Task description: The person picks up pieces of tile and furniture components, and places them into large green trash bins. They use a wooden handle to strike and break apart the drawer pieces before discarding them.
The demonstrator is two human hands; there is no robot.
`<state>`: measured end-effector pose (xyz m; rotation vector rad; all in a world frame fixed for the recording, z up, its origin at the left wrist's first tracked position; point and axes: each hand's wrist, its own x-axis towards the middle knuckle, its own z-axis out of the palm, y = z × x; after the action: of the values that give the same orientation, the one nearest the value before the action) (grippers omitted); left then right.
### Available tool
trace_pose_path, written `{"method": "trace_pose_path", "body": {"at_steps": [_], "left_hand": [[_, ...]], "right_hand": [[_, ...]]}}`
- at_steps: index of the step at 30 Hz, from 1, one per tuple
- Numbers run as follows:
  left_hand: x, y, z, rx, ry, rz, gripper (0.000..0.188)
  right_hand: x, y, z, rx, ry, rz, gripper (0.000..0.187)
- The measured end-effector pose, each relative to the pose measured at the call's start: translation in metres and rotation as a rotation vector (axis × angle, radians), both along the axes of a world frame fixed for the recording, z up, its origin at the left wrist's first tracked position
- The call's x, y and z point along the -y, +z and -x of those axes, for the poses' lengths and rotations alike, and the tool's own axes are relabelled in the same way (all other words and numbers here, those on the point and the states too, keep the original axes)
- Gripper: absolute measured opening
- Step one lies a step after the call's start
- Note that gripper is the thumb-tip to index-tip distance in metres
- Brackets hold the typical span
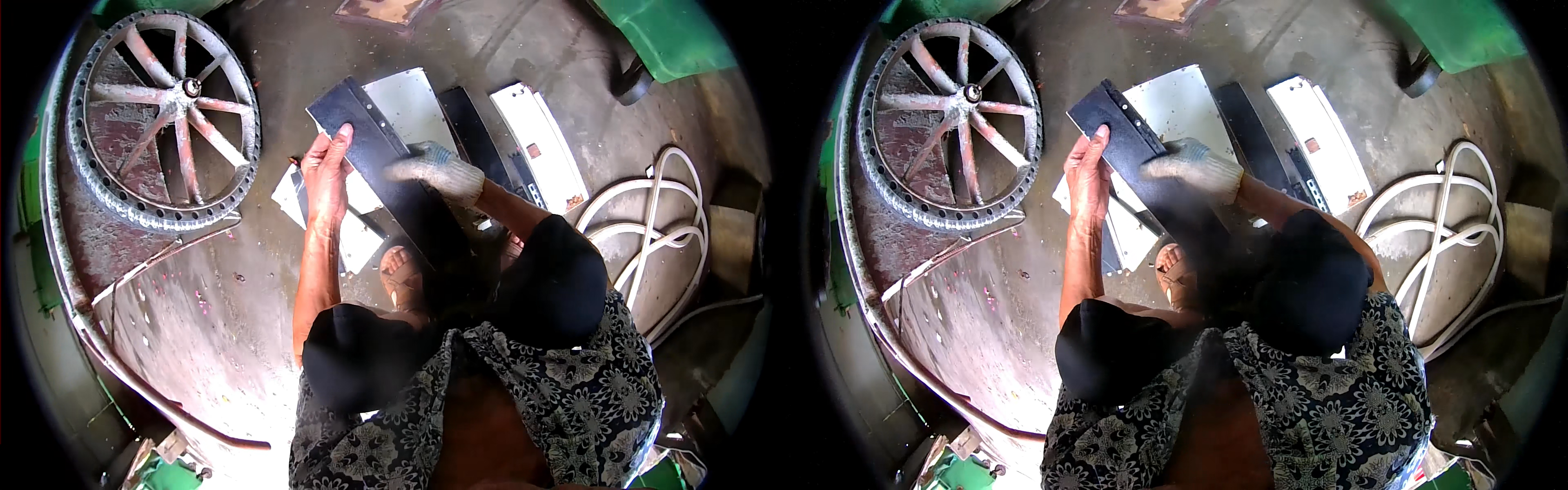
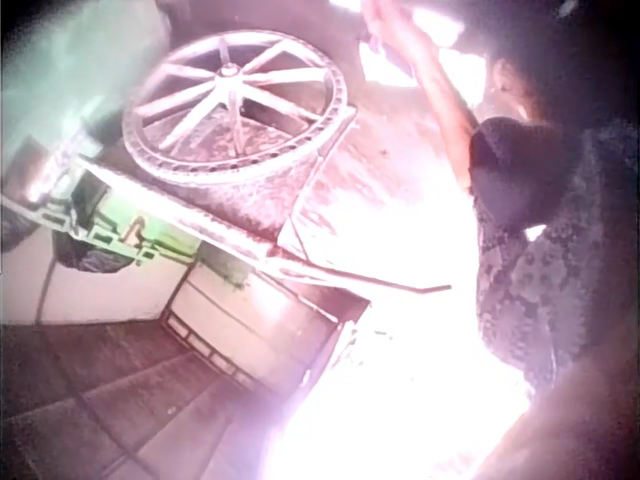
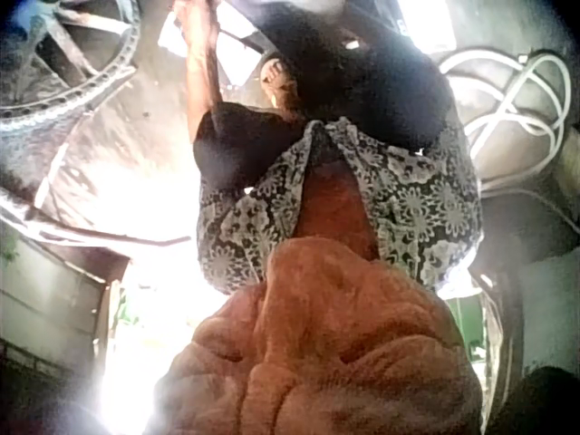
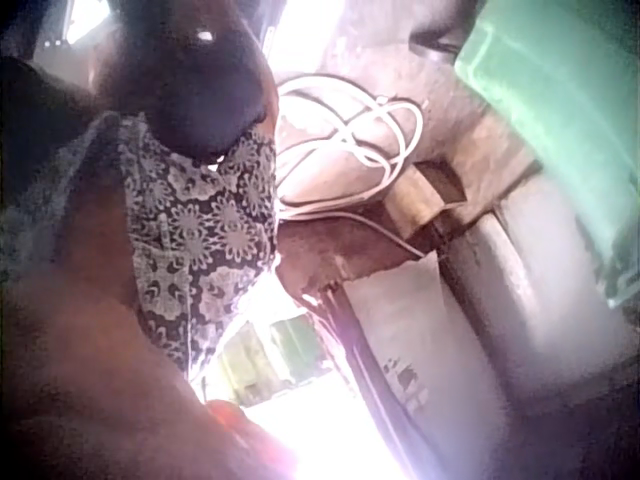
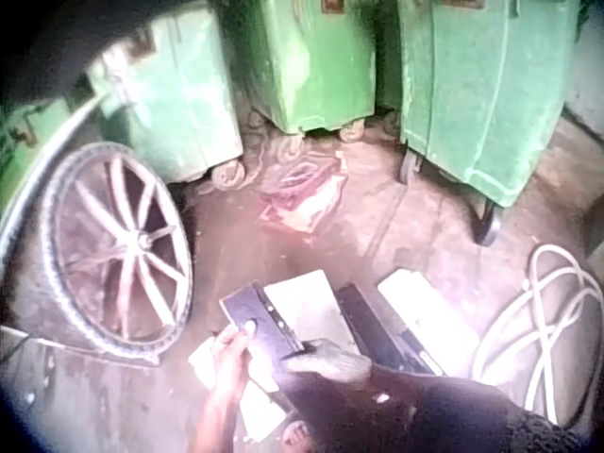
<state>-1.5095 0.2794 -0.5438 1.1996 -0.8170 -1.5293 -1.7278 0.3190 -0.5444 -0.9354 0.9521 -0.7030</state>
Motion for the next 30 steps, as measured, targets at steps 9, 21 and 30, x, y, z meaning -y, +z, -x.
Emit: {"method": "trace_pose_path", "body": {"at_steps": [9,21,30], "left_hand": [[-0.018,0.022,0.019,0.213,0.058,0.137,0.027],[-0.036,0.034,0.046,0.568,-0.214,0.178,0.021],[-0.057,0.013,0.039,0.125,-0.503,0.004,0.068]], "right_hand": [[0.000,0.029,0.000,-0.410,-0.297,0.287,0.057],[0.022,0.024,0.021,-0.788,-0.417,0.760,0.040],[0.007,-0.015,0.033,-0.614,-0.479,0.436,0.051]]}}
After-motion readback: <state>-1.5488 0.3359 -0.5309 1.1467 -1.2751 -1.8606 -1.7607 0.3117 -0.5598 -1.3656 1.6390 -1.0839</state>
